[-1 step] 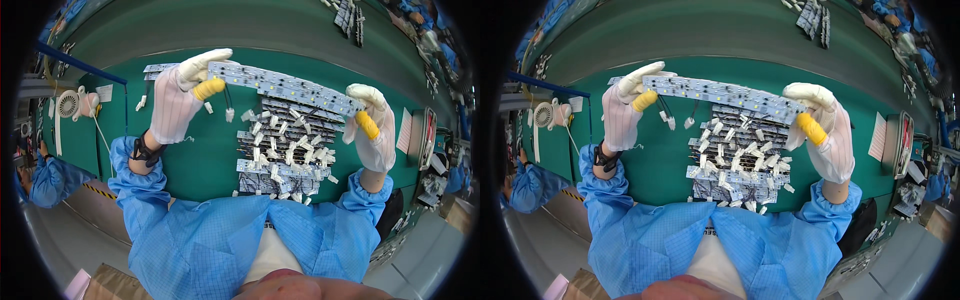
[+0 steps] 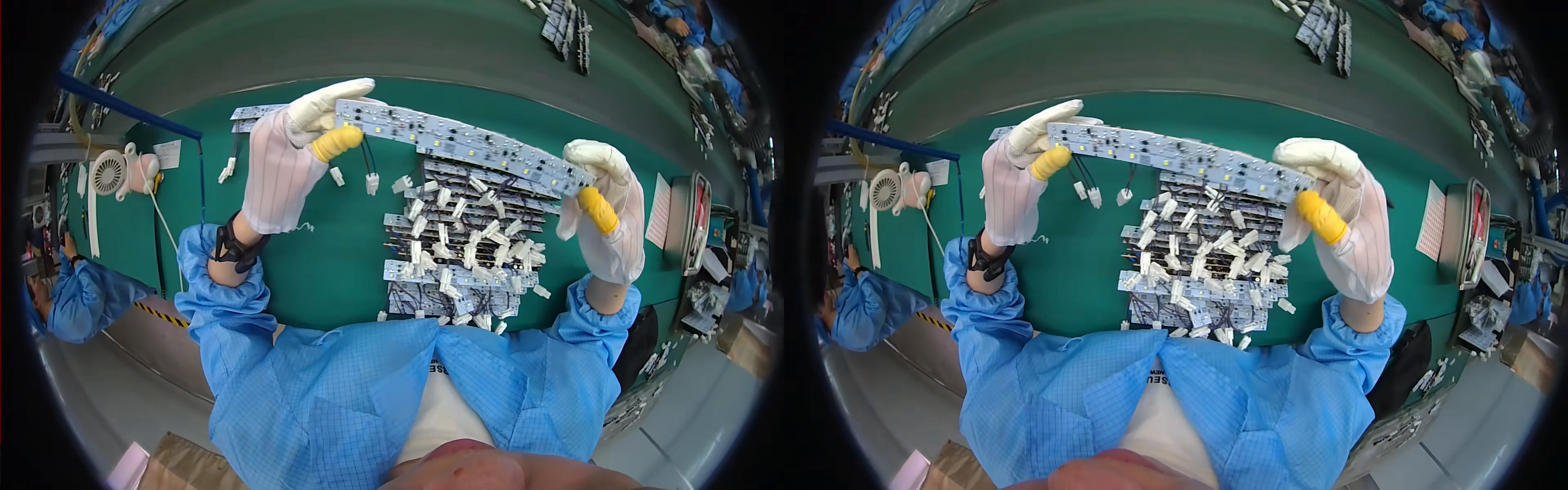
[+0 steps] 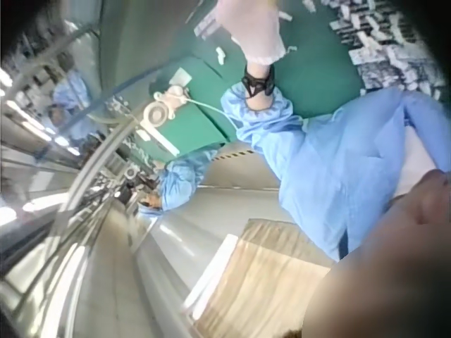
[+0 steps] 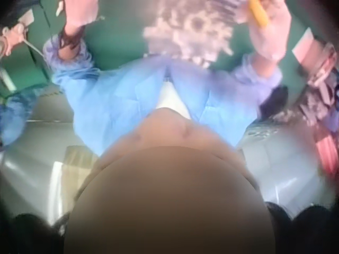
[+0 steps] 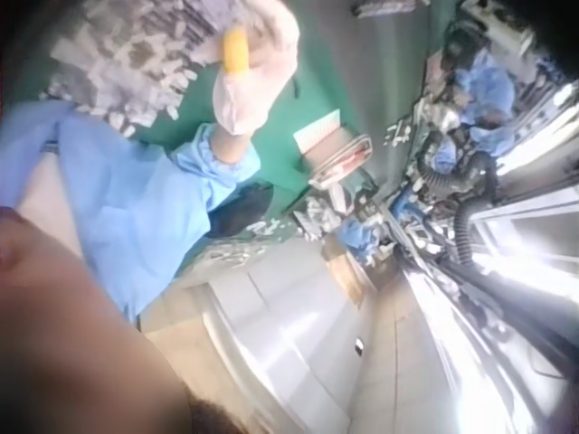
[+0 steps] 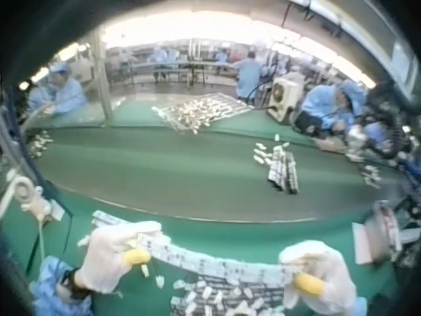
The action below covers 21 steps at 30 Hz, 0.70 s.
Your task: The recorder is assembling and inspecting strips of circuit boards at a manual assembly station on a production floor.
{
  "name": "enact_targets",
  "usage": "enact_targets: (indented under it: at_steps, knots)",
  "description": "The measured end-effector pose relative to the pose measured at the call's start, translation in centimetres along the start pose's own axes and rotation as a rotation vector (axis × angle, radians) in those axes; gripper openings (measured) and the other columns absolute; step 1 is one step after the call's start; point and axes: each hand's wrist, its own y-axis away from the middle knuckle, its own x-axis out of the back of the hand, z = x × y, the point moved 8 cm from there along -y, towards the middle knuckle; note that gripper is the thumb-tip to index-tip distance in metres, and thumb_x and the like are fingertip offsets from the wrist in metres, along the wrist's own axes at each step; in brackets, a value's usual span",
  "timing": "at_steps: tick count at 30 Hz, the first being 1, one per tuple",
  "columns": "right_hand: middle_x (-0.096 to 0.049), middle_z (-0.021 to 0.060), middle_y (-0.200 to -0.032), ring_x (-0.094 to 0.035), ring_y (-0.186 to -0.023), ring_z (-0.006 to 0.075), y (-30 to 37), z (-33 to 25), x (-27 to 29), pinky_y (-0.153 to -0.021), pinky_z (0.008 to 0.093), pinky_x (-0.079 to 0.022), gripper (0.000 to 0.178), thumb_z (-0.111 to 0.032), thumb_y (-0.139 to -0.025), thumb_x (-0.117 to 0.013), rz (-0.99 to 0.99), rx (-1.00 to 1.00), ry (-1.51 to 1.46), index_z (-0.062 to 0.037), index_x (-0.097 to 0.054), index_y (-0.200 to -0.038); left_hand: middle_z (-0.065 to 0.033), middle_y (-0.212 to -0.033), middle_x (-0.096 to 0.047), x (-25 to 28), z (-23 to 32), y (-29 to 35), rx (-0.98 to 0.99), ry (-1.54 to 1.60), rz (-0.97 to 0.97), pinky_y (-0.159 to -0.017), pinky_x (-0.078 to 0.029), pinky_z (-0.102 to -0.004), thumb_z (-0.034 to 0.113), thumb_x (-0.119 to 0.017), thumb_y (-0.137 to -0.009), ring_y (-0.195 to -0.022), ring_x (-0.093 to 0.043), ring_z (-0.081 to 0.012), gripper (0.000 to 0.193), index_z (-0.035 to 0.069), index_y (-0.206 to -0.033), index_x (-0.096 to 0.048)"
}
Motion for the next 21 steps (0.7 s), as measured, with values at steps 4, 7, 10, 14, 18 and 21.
enact_targets:
  at_steps: [4, 7, 10, 14, 18, 21]
  knots:
    - [-0.061, 0.0084, -0.086, -0.058, -0.060, 0.0102, -0.1, 0.1, 0.1, -0.055, 0.0197, -0.044, 0.052, -0.033, -0.086, -0.064, 0.024, -0.060, -0.007, 0.0051, -0.052, -0.119, -0.0065, -0.090, -0.071, -0.2, 0.3, 0.1, -0.083, -0.106, -0.027, -0.068, -0.049, -0.0232, 0.030, -0.068, -0.084, -0.077, -0.063, -0.0090, 0.047, 0.005, -0.122, -0.059]
    - [-0.061, 0.0076, -0.086, -0.057, -0.062, 0.0093, -0.7, 1.0, 1.0, -0.056, 0.0193, -0.044, 0.052, -0.033, -0.087, -0.064, 0.014, -0.045, -0.056, 0.0051, -0.051, -0.120, -0.0131, -0.097, -0.069, -0.8, 1.0, 0.7, -0.072, 0.239, -0.096, -0.069, -0.051, -0.0236, 0.035, -0.071, -0.080, -0.085, -0.065, -0.0148, 0.061, -0.004, -0.124, -0.054]
    - [-0.061, 0.0060, -0.083, -0.056, -0.061, 0.0084, -1.0, 1.3, 0.4, -0.056, 0.0192, -0.042, 0.051, -0.031, -0.088, -0.063, 0.008, -0.108, -0.077, 0.0051, -0.051, -0.121, -0.0133, -0.096, -0.069, -0.9, 1.4, 1.4, -0.078, 0.330, -0.097, -0.070, -0.050, -0.0225, 0.036, -0.071, -0.078, -0.085, -0.067, -0.0153, 0.064, -0.004, -0.125, -0.054]
    - [-0.057, 0.0027, -0.068, -0.052, -0.051, 0.0074, -0.7, 1.2, 0.6, -0.057, 0.0180, -0.037, 0.065, -0.047, -0.083, -0.064, 0.080, -0.105, 0.057, 0.0045, -0.052, -0.120, -0.0123, -0.096, -0.069, -1.0, 1.5, 1.0, -0.041, 0.235, -0.085, -0.069, -0.050, -0.0229, 0.030, -0.068, -0.084, -0.085, -0.066, -0.0135, 0.054, -0.002, -0.125, -0.054]
    - [-0.059, 0.0040, -0.076, -0.053, -0.051, 0.0085, -0.5, 0.3, -0.4, -0.055, 0.0184, -0.038, 0.066, -0.044, -0.081, -0.068, -0.012, -0.022, -0.091, 0.0061, -0.051, -0.120, -0.0078, -0.100, -0.068, -0.6, 1.0, 0.0, 0.074, 0.010, 0.010, -0.063, -0.040, -0.0201, 0.032, -0.064, -0.088, -0.068, -0.054, -0.0094, 0.047, 0.000, -0.121, -0.060]
    - [-0.062, 0.0087, -0.074, -0.057, -0.051, 0.0117, 0.1, 0.4, -0.8, -0.053, 0.0199, -0.044, 0.066, -0.044, -0.083, -0.066, -0.072, -0.103, -0.148, 0.0085, -0.049, -0.120, -0.0072, -0.099, -0.068, -0.7, 0.0, -0.9, 0.108, -0.199, -0.039, -0.072, -0.043, -0.0238, 0.030, -0.059, -0.091, -0.078, -0.056, -0.0087, 0.041, 0.003, -0.123, -0.060]
